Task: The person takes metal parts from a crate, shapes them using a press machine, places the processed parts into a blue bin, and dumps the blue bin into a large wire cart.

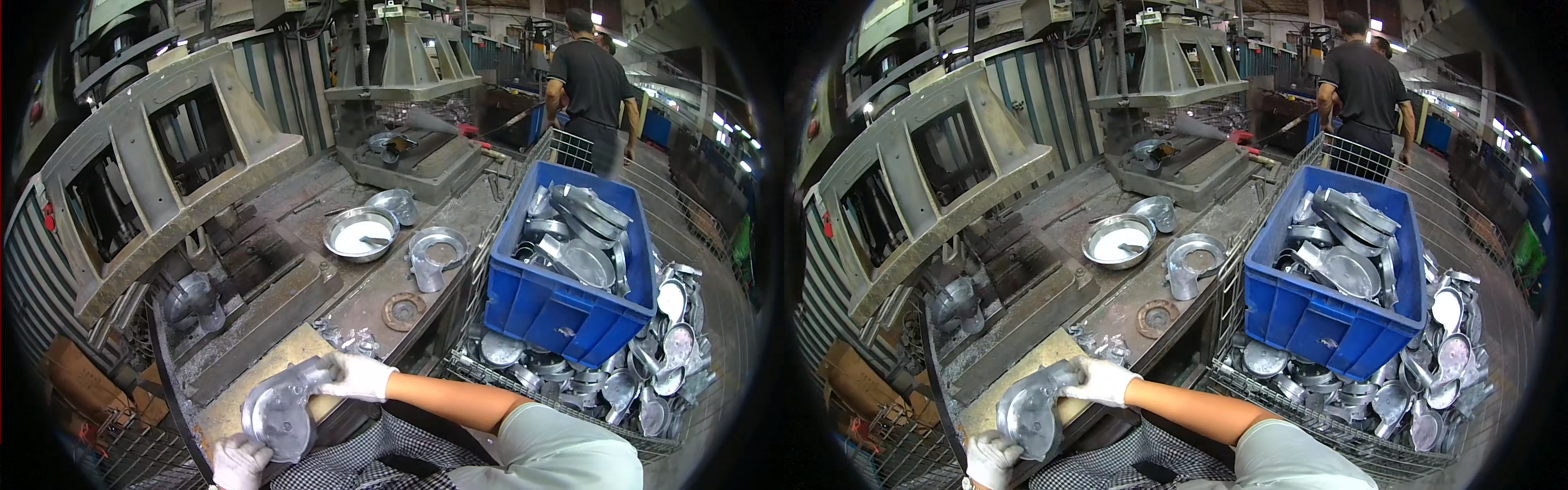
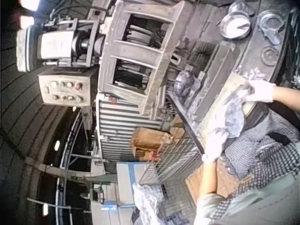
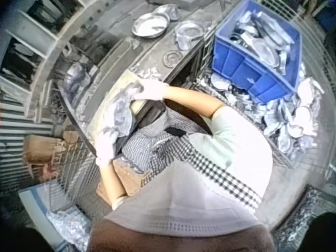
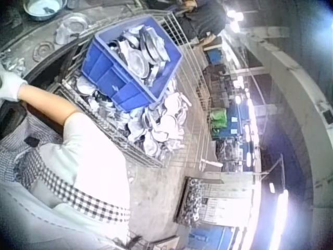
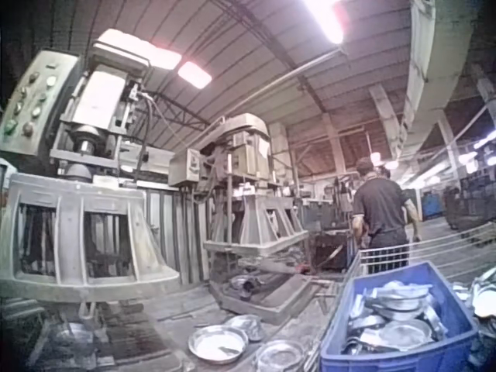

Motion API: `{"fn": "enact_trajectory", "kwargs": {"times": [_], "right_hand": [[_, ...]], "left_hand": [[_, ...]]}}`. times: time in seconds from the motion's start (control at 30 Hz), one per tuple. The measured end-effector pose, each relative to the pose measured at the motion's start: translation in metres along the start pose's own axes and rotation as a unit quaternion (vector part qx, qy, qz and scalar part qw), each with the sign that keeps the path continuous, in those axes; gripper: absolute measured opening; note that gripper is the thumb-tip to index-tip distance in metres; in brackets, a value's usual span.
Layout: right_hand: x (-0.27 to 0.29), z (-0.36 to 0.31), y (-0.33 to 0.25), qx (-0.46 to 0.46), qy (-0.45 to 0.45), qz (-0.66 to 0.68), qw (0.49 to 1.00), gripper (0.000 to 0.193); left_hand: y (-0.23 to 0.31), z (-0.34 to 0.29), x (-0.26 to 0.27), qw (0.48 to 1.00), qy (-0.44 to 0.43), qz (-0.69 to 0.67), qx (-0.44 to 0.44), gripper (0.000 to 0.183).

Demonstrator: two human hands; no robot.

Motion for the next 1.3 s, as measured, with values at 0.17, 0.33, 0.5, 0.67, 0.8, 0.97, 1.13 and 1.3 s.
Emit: {"fn": "enact_trajectory", "kwargs": {"times": [0.17, 0.33, 0.5, 0.67, 0.8, 0.97, 1.13, 1.3], "right_hand": [[0.023, -0.002, 0.001, 0.006, 0.128, -0.186, 0.974, 0.068], [-0.014, 0.014, -0.012, 0.049, -0.077, -0.29, 0.953, 0.046], [-0.019, 0.014, -0.017, 0.05, -0.086, -0.303, 0.948, 0.044], [-0.003, -0.006, -0.007, 0.031, -0.049, -0.259, 0.964, 0.044], [0.036, -0.037, 0.011, -0.023, 0.041, -0.191, 0.981, 0.046], [0.071, -0.057, 0.026, -0.084, 0.187, 0.035, 0.978, 0.035], [0.073, -0.02, 0.008, -0.071, 0.208, -0.044, 0.975, 0.036], [0.024, 0.088, -0.042, 0.031, 0.192, -0.116, 0.974, 0.05]], "left_hand": [[-0.033, 0.009, -0.008, 0.982, 0.056, 0.013, 0.181, 0.012], [-0.059, -0.008, -0.014, 0.931, 0.203, -0.125, 0.276, 0.027], [-0.1, 0.023, 0.008, 0.868, 0.298, -0.116, 0.38, 0.03], [-0.163, 0.106, -0.004, 0.825, 0.123, -0.034, 0.55, 0.066], [-0.192, 0.135, -0.013, 0.829, 0.134, -0.016, 0.543, 0.045], [-0.189, 0.1, 0.004, 0.832, 0.316, 0.009, 0.455, 0.033], [-0.09, -0.012, 0.004, 0.856, 0.372, 0.026, 0.358, 0.023], [-0.038, -0.072, -0.022, 0.89, 0.282, 0.048, 0.355, 0.026]]}}
Point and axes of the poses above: each hand's wrist, its own z-axis towards the middle knuckle, its own x-axis out of the back of the hand, y = z × x, the point moved 6 cm from there along z, towards the middle knuckle, and after that the axes turned 4 degrees about y, right-handed, at the moved point
